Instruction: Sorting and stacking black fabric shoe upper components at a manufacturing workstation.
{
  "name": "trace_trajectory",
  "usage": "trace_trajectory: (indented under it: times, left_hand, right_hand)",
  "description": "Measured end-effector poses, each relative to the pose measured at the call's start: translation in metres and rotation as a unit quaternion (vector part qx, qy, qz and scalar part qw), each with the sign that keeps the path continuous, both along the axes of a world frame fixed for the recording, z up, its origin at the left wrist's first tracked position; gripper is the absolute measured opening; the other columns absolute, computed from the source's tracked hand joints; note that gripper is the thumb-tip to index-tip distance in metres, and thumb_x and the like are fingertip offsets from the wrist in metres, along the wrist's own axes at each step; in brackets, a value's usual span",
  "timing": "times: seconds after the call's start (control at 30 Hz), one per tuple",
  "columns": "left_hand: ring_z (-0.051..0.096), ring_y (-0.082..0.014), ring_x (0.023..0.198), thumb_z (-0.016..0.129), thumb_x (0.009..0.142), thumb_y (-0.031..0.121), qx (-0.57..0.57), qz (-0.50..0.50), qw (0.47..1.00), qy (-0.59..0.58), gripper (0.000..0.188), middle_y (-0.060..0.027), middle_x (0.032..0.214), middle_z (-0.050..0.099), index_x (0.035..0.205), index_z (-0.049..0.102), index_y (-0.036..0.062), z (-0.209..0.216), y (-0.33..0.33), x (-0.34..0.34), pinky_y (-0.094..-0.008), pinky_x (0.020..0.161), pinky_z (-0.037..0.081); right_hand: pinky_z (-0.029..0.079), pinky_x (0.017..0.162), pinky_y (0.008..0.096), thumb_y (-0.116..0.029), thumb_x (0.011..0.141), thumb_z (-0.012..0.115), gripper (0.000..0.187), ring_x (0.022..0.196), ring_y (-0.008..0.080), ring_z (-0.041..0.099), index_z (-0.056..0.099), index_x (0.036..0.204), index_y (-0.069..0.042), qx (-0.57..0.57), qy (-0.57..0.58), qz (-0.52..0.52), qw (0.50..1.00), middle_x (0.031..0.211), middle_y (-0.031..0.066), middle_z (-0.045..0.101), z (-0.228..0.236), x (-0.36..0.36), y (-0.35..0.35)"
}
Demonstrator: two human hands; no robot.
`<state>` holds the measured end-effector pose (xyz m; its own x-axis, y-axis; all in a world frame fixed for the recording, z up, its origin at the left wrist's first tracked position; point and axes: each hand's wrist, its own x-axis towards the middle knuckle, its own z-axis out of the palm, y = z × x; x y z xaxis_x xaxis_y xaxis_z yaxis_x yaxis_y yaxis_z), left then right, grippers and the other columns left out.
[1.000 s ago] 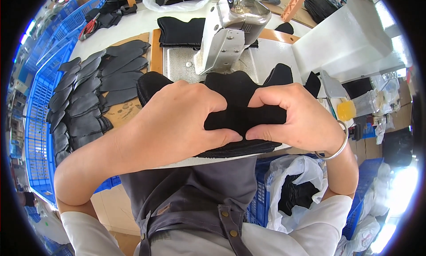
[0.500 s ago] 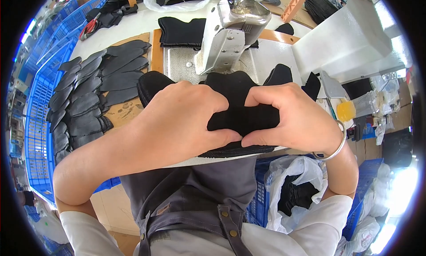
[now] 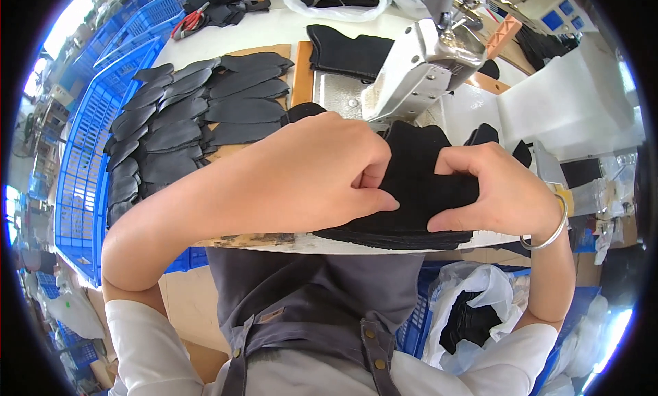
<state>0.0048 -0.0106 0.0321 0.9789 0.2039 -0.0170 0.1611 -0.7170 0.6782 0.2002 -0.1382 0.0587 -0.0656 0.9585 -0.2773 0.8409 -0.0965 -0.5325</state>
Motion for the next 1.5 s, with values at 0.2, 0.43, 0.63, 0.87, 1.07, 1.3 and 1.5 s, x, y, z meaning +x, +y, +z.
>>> trace_trajectory:
  times: [0.2, 0.43, 0.63, 0.87, 1.07, 1.3, 1.5]
  left_hand:
    - [0.054, -0.0186, 0.047, 0.071, 0.082, 0.020, 0.021, -0.013, 0.998, -0.056, 0.028, -0.0079, 0.053, 0.055, 0.068, 0.056, 0.0003, -0.006, 0.002, -0.006, -0.0304, 0.047, 0.039]
    - [0.055, -0.0233, 0.050, 0.073, 0.080, 0.020, 0.047, 0.008, 0.998, -0.030, 0.028, -0.0085, 0.057, 0.057, 0.071, 0.056, 0.0005, 0.000, -0.003, -0.009, -0.0322, 0.048, 0.040]
    - [0.056, -0.0293, 0.101, 0.078, 0.066, 0.021, 0.288, 0.094, 0.953, -0.025, 0.045, -0.0093, 0.116, 0.056, 0.099, 0.051, 0.0046, 0.004, -0.024, -0.021, -0.0380, 0.073, 0.046]
    - [0.035, -0.0307, 0.135, 0.070, 0.065, 0.043, 0.307, -0.078, 0.941, -0.116, 0.095, -0.0185, 0.148, 0.032, 0.140, 0.035, -0.0043, -0.025, -0.039, -0.005, -0.0443, 0.109, 0.030]
    - [0.034, -0.0320, 0.135, 0.071, 0.066, 0.043, 0.308, -0.087, 0.945, -0.066, 0.096, -0.0190, 0.149, 0.029, 0.138, 0.033, -0.0079, -0.021, -0.035, -0.003, -0.0432, 0.108, 0.030]
    - [0.032, -0.0336, 0.136, 0.067, 0.069, 0.050, 0.323, -0.096, 0.940, -0.043, 0.098, -0.0192, 0.149, 0.029, 0.139, 0.031, -0.0071, -0.002, -0.047, 0.007, -0.0468, 0.109, 0.028]
    - [0.032, -0.0314, 0.136, 0.064, 0.074, 0.052, 0.334, -0.177, 0.922, -0.081, 0.090, -0.0149, 0.149, 0.031, 0.142, 0.034, 0.0016, -0.017, -0.047, 0.021, -0.0492, 0.110, 0.025]
  right_hand:
    - [0.044, 0.060, 0.0362, -0.023, 0.063, 0.082, 0.043, 0.064, 0.0347, 0.054, 0.057, 0.084, 0.005, 0.010, 0.007, 0.007, 1.000, 0.071, 0.0211, 0.056, -0.001, -0.002, 0.001]
    - [0.042, 0.058, 0.0363, -0.022, 0.063, 0.082, 0.041, 0.061, 0.0340, 0.052, 0.057, 0.082, 0.004, 0.020, 0.032, 0.005, 0.999, 0.068, 0.0200, 0.054, -0.006, 0.000, 0.000]
    - [0.043, 0.060, 0.0377, -0.022, 0.064, 0.081, 0.040, 0.063, 0.0363, 0.054, 0.057, 0.083, 0.004, 0.025, 0.001, 0.005, 1.000, 0.070, 0.0211, 0.056, -0.001, -0.001, -0.002]
    - [0.046, 0.067, 0.0341, -0.026, 0.067, 0.081, 0.043, 0.071, 0.0289, 0.060, 0.062, 0.094, 0.001, 0.058, 0.007, 0.041, 0.997, 0.077, 0.0146, 0.065, -0.009, 0.010, 0.000]
    - [0.038, 0.049, 0.0219, -0.022, 0.082, 0.074, 0.029, 0.055, 0.0048, 0.046, 0.056, 0.078, 0.000, -0.058, 0.090, -0.058, 0.993, 0.061, -0.0013, 0.053, 0.003, 0.031, -0.009]
    - [0.044, 0.051, 0.0258, -0.023, 0.083, 0.071, 0.029, 0.055, 0.0112, 0.056, 0.059, 0.077, 0.002, -0.058, 0.079, -0.065, 0.993, 0.063, 0.0058, 0.060, 0.006, 0.037, -0.017]
    - [0.044, 0.052, 0.0265, -0.022, 0.082, 0.071, 0.027, 0.055, 0.0121, 0.056, 0.060, 0.076, 0.002, -0.041, 0.088, -0.045, 0.994, 0.063, 0.0060, 0.060, -0.002, 0.046, -0.019]
